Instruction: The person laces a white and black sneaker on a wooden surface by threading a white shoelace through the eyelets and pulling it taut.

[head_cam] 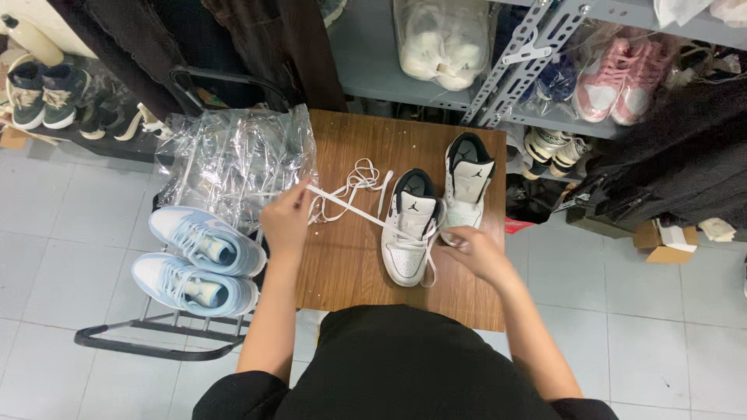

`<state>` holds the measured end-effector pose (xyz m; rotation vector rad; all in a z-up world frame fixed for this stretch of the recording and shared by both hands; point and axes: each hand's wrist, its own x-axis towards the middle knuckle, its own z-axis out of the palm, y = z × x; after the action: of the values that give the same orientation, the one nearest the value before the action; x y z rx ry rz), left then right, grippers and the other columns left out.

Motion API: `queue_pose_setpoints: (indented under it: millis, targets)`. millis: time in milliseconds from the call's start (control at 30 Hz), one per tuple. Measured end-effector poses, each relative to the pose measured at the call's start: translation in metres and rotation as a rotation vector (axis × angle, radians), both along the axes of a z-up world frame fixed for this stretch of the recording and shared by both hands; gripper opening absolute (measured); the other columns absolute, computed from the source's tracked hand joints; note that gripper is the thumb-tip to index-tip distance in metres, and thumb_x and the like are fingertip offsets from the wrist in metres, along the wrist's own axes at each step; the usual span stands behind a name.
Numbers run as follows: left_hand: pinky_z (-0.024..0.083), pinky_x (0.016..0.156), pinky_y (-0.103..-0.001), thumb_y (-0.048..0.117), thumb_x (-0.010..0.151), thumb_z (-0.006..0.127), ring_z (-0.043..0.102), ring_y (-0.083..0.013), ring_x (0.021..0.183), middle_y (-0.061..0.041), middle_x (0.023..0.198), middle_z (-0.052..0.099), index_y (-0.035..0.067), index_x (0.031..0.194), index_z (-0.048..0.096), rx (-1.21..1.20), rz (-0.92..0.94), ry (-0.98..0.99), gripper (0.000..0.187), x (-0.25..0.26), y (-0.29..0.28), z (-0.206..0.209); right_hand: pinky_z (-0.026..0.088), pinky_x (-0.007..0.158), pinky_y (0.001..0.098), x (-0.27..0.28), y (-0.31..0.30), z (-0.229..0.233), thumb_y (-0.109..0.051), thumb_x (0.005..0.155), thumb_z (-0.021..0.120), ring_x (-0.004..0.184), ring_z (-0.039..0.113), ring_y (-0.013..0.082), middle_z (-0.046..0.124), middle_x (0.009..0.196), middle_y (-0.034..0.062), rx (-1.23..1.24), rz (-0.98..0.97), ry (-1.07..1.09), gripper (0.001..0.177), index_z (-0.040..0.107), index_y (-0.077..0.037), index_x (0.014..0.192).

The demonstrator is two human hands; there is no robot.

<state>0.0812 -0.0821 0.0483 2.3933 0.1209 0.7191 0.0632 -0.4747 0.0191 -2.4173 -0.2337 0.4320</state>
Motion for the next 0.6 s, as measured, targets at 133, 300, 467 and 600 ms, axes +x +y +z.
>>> queue_pose_setpoints:
  millis: [133,300,467,600]
  targets:
    - [0.059,0.071,-0.028,0.007,0.097,0.073,0.078,-0.0164,0.086,-0.008,0.108,0.078,0.013,0.120,0.077,-0.218,-0.042,-0.110,0.025,-0.009,0.015,0.059,0.056,0.084,0.0384,0.015,0.040,-0.025,-0.012,0.086,0.066,0.108,0.063,0.0307,0.069,0.117,0.0127,0.221,0.158,-0.103,0.043,0.067,-0.007,0.129]
    - [0.060,0.075,-0.029,0.000,0.098,0.071,0.077,-0.0171,0.089,-0.012,0.107,0.078,0.009,0.123,0.076,-0.269,-0.001,-0.233,0.027,-0.021,0.029,0.105,0.048,0.092,0.0391,0.024,0.062,-0.039,-0.021,0.085,0.078,0.105,0.060,0.0282,0.070,0.101,0.0118,0.176,0.376,-0.211,0.024,0.073,-0.004,0.102]
    - [0.059,0.072,-0.028,0.002,0.096,0.074,0.077,-0.0185,0.089,-0.011,0.108,0.078,0.009,0.120,0.077,-0.171,0.081,-0.275,0.025,-0.022,0.034,0.102,0.048,0.086,0.0347,0.023,0.038,-0.009,-0.024,0.092,0.073,0.093,0.063,0.0199,0.068,0.092,0.0068,0.527,0.275,0.089,0.022,0.069,-0.002,0.089]
    - [0.058,0.069,-0.028,0.005,0.093,0.076,0.076,-0.0195,0.087,-0.008,0.107,0.079,0.012,0.113,0.080,-0.110,0.069,-0.203,0.023,-0.019,0.024,0.076,0.049,0.082,0.0347,0.015,0.011,0.031,-0.029,0.096,0.066,0.088,0.063,0.0180,0.068,0.089,0.0054,0.816,0.286,0.154,0.029,0.072,-0.002,0.089]
